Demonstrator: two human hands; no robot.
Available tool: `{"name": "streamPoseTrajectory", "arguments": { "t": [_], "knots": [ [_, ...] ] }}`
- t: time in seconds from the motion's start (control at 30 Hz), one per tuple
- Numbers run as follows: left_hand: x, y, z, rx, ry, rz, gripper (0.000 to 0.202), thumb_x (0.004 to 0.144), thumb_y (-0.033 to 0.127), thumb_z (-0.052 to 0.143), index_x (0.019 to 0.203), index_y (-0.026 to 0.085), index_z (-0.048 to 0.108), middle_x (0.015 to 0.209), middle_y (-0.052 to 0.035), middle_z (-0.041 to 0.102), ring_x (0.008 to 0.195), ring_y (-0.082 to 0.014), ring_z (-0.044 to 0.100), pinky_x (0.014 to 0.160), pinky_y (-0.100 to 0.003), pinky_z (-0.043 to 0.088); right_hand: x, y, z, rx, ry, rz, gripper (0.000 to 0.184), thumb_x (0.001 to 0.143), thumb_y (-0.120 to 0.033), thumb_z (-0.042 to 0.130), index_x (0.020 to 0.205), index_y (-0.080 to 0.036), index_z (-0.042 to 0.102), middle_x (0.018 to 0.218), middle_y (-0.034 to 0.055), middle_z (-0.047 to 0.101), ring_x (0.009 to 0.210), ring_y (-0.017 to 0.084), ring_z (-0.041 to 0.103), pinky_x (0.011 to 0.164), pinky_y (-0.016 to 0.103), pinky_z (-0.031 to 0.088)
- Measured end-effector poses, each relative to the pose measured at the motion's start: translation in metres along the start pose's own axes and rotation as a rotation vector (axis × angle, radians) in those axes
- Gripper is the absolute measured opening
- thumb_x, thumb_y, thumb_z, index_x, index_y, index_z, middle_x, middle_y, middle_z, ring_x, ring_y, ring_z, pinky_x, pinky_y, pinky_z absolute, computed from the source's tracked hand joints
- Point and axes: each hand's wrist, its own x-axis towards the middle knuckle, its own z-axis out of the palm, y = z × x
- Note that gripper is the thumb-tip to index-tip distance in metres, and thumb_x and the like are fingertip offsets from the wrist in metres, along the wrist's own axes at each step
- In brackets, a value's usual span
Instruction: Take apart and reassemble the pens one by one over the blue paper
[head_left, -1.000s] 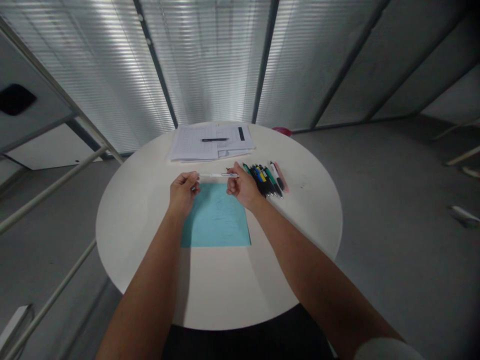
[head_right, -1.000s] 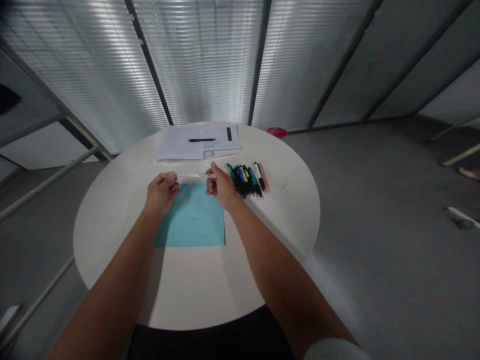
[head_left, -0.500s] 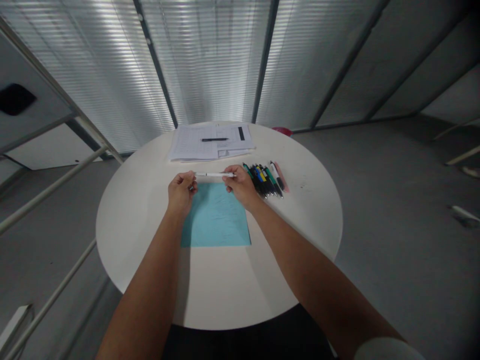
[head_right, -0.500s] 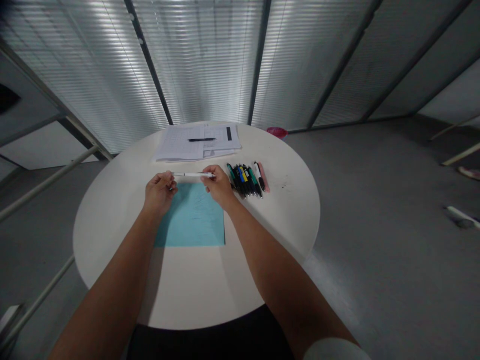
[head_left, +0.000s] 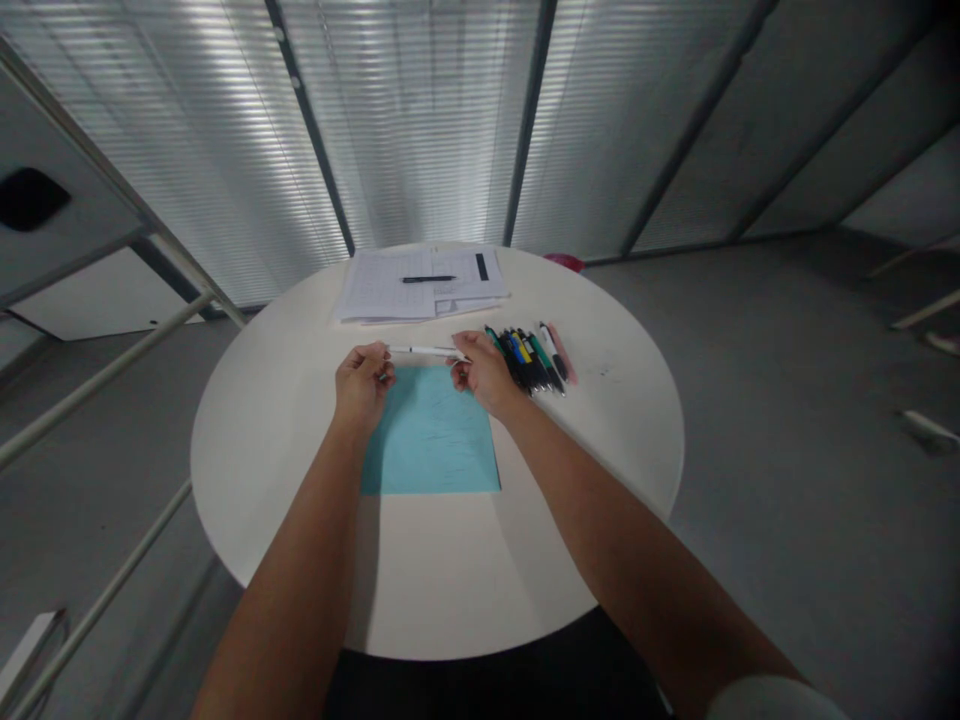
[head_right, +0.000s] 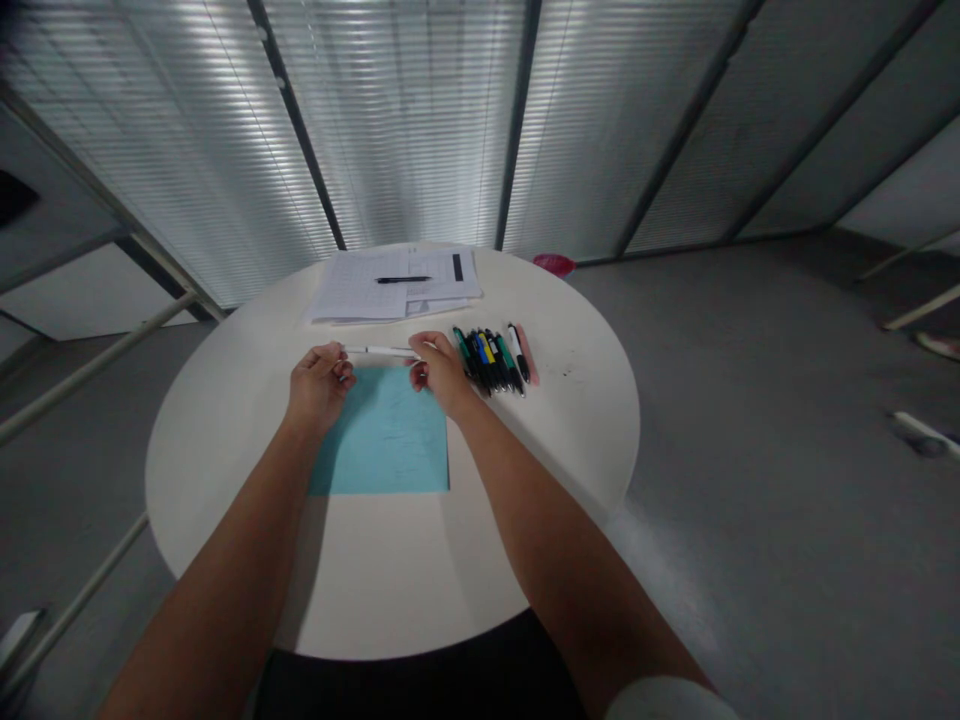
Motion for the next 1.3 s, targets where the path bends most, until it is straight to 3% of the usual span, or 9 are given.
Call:
{"name": "streamPoseTrajectory", "arguments": {
  "t": [0.1,0.27,0.43,0.6,0.77,0.93,1.1,1.2,1.3],
  "knots": [
    [0.0002,-0.0005,-0.0006,0.001,-0.009,0.001,0.031,0.063,0.033,0.083,0.073,0.018,0.057,0.071,0.003,0.056,0.055,-0.0059,0.051,0.048,-0.02,0.038,0.0006,0.0009,-0.0002,-0.079,-0.01,0.008,0.033,0.079,-0.052,0.066,0.089,-0.023,0.053,0.05,-0.0087,0.053,0.035,0.008,0.044,0.035,0.02,0.029],
    [-0.0001,-0.0003,-0.0009,-0.017,0.002,0.003,0.032,0.063,0.033,0.083,0.07,0.018,0.056,0.072,0.003,0.056,0.055,-0.0056,0.05,0.048,-0.019,0.037,0.0024,0.0013,-0.0009,0.028,0.024,-0.04,0.035,0.067,-0.03,0.076,0.093,-0.024,0.053,0.065,-0.0089,0.059,0.046,0.007,0.053,0.039,0.019,0.038],
    [-0.0005,0.0002,-0.0002,-0.012,0.003,-0.002,0.032,0.061,0.033,0.084,0.07,0.018,0.057,0.071,0.0029,0.055,0.055,-0.006,0.05,0.047,-0.02,0.037,0.0015,0.001,-0.0009,-0.067,0.017,0.007,0.027,0.082,-0.048,0.06,0.09,-0.023,0.054,0.049,-0.009,0.051,0.035,0.008,0.042,0.034,0.02,0.03],
    [-0.0012,0.0018,0.0012,-0.025,0.011,-0.003,0.035,0.059,0.034,0.085,0.069,0.018,0.055,0.072,0.0027,0.056,0.055,-0.0061,0.05,0.048,-0.02,0.037,0.0002,0.0004,-0.0016,0.016,-0.004,-0.03,0.038,0.066,-0.028,0.074,0.098,-0.026,0.053,0.067,-0.0091,0.061,0.046,0.008,0.052,0.039,0.019,0.036],
    [-0.0008,0.0005,0.0008,-0.009,-0.009,-0.006,0.031,0.061,0.032,0.084,0.072,0.018,0.058,0.071,0.0026,0.056,0.055,-0.006,0.05,0.048,-0.019,0.038,0.001,-0.0006,0.0001,-0.026,-0.008,0.024,0.028,0.08,-0.047,0.065,0.086,-0.022,0.055,0.054,-0.0063,0.055,0.041,0.008,0.047,0.038,0.021,0.032],
    [-0.0009,0.0008,0.0009,-0.036,0.013,-0.007,0.035,0.059,0.034,0.085,0.068,0.018,0.055,0.071,0.0027,0.055,0.054,-0.0065,0.05,0.046,-0.02,0.037,0.002,0.0,-0.0003,0.009,0.04,-0.021,0.036,0.063,-0.033,0.08,0.09,-0.022,0.057,0.069,-0.0077,0.059,0.049,0.006,0.05,0.041,0.019,0.038],
    [-0.001,0.0013,0.0018,-0.045,0.023,-0.005,0.034,0.061,0.031,0.084,0.067,0.018,0.053,0.071,0.0027,0.056,0.053,-0.0064,0.049,0.046,-0.02,0.037,0.0006,-0.0011,-0.0034,0.05,0.029,-0.039,0.043,0.058,-0.027,0.083,0.093,-0.023,0.058,0.085,-0.0068,0.062,0.055,0.004,0.051,0.045,0.018,0.041],
    [-0.0011,0.0015,0.0021,-0.049,0.022,-0.006,0.031,0.063,0.03,0.083,0.068,0.018,0.054,0.071,0.0025,0.056,0.053,-0.0062,0.049,0.046,-0.019,0.037,0.0005,-0.0013,-0.0035,0.069,0.015,-0.031,0.04,0.061,-0.028,0.081,0.093,-0.023,0.058,0.089,-0.006,0.063,0.055,0.005,0.053,0.045,0.018,0.042],
    [-0.0012,0.0012,0.0024,-0.046,0.023,-0.005,0.03,0.063,0.03,0.082,0.069,0.018,0.056,0.072,0.0022,0.056,0.053,-0.0063,0.049,0.046,-0.02,0.037,0.0017,-0.0002,-0.0023,0.061,0.019,-0.015,0.034,0.07,-0.041,0.075,0.093,-0.023,0.058,0.089,-0.0038,0.065,0.054,0.008,0.057,0.043,0.021,0.042]
  ]
}}
